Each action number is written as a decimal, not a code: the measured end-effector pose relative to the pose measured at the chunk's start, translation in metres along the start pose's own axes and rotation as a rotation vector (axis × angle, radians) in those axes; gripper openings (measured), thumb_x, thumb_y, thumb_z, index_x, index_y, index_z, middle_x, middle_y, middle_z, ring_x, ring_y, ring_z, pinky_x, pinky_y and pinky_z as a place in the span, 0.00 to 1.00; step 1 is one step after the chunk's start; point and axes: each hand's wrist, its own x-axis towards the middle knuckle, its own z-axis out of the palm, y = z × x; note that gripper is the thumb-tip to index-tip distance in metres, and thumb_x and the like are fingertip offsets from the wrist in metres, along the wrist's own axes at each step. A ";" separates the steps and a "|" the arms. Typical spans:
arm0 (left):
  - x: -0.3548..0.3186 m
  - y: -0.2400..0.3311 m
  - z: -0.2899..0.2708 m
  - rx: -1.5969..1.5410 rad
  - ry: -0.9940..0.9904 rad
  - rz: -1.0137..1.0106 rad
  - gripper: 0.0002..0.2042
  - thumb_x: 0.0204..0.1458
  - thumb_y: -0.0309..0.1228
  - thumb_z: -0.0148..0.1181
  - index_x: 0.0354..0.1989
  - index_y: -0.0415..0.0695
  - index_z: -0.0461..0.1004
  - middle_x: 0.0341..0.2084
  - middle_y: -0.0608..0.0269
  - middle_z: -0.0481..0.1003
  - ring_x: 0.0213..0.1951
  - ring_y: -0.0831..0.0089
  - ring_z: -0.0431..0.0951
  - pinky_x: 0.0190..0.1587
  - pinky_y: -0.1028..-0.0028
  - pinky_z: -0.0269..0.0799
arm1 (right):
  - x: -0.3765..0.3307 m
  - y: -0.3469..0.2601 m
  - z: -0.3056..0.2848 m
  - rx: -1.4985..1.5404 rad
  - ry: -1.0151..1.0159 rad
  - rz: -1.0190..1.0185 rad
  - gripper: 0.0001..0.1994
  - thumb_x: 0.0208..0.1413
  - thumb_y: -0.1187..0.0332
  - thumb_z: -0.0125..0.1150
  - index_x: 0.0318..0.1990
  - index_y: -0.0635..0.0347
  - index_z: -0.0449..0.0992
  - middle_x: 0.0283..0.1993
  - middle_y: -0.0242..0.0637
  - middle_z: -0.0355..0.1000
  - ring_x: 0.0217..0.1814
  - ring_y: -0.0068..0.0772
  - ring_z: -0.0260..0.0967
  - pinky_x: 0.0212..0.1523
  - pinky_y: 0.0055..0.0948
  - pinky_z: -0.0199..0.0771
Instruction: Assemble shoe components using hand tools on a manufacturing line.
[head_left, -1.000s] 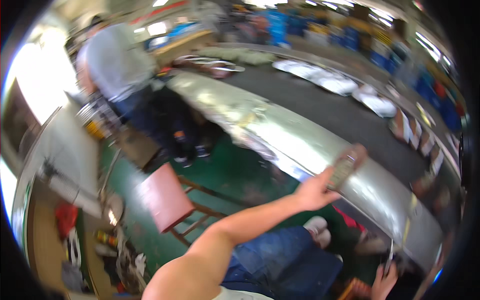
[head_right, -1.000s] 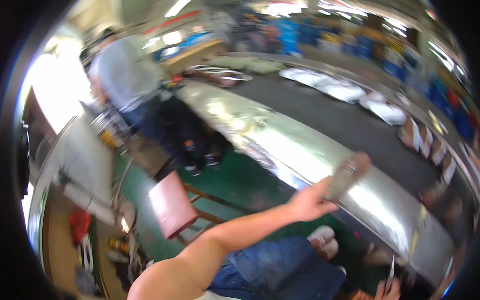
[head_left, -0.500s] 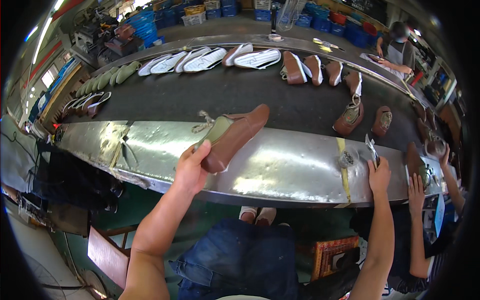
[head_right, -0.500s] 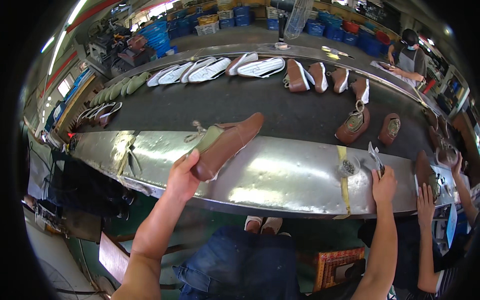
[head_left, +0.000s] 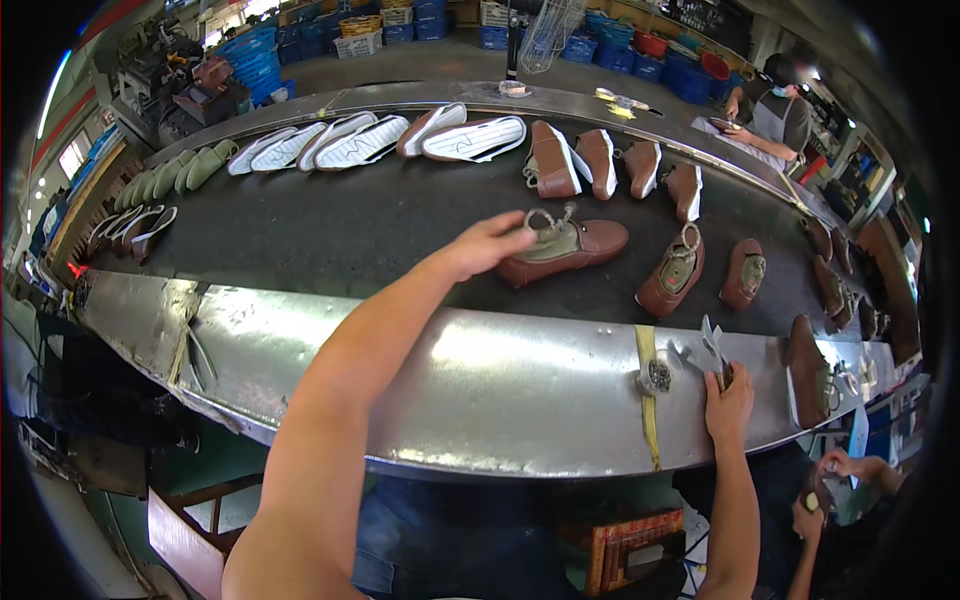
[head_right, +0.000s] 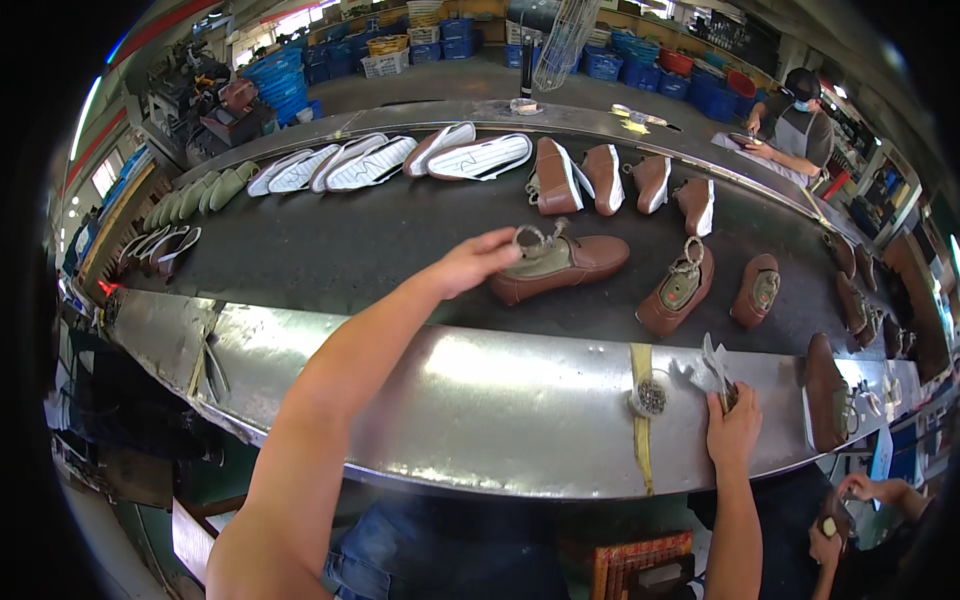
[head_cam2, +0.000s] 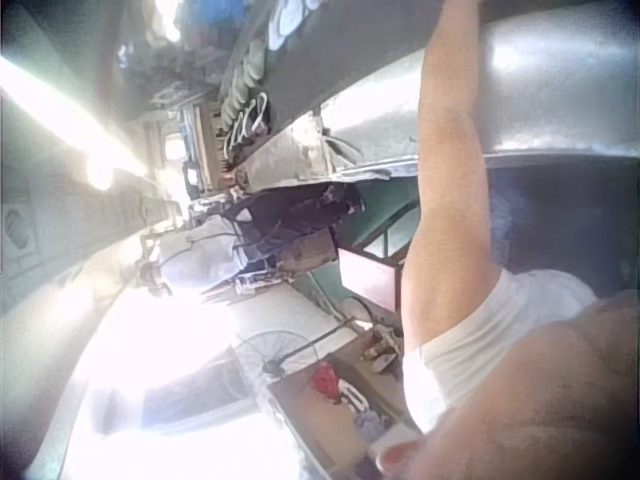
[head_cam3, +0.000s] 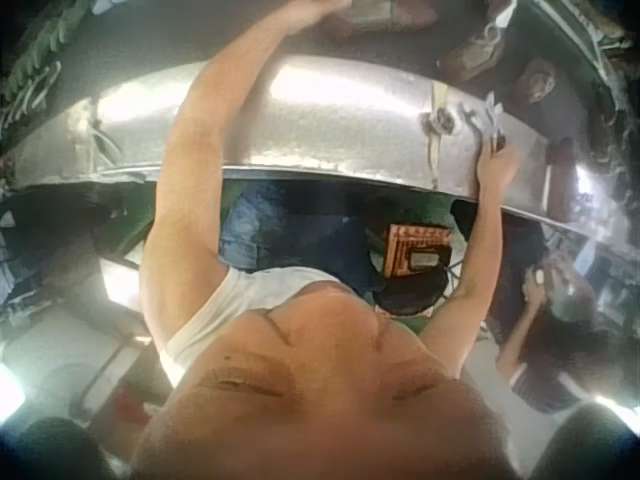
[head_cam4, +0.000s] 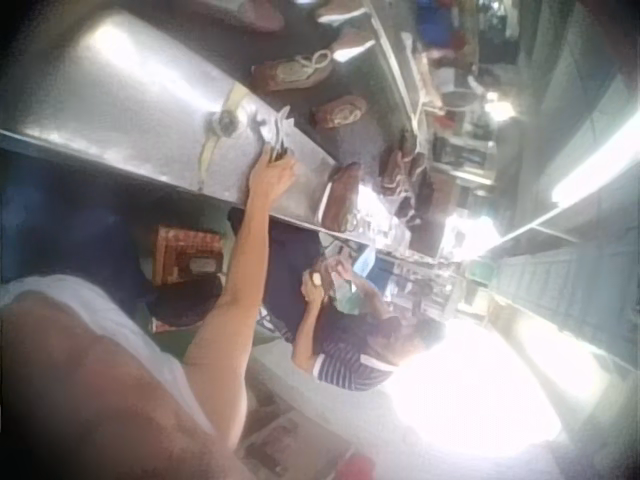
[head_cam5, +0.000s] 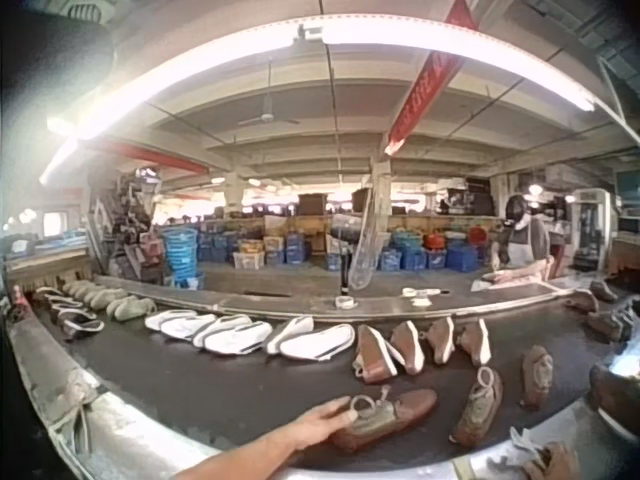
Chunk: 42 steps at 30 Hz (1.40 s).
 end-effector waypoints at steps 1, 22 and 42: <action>0.007 -0.004 -0.008 0.018 0.112 -0.038 0.35 0.58 0.50 0.65 0.66 0.36 0.68 0.62 0.45 0.72 0.64 0.57 0.71 0.66 0.65 0.65 | 0.000 0.000 -0.002 -0.012 -0.016 0.028 0.24 0.59 0.57 0.66 0.55 0.64 0.72 0.50 0.52 0.73 0.52 0.59 0.70 0.54 0.49 0.67; 0.194 -0.046 -0.201 0.786 0.553 -0.422 0.49 0.47 0.76 0.55 0.68 0.47 0.69 0.67 0.36 0.62 0.70 0.47 0.62 0.69 0.56 0.60 | 0.001 -0.013 0.004 0.075 -0.128 0.119 0.19 0.54 0.71 0.64 0.51 0.69 0.68 0.43 0.48 0.67 0.43 0.47 0.66 0.47 0.39 0.66; 0.126 -0.031 -0.153 1.036 0.333 -0.369 0.50 0.50 0.74 0.51 0.52 0.28 0.78 0.55 0.33 0.75 0.63 0.44 0.70 0.64 0.59 0.68 | -0.007 -0.043 0.004 0.084 -0.061 0.129 0.20 0.53 0.66 0.68 0.52 0.63 0.72 0.43 0.47 0.71 0.46 0.51 0.69 0.50 0.44 0.68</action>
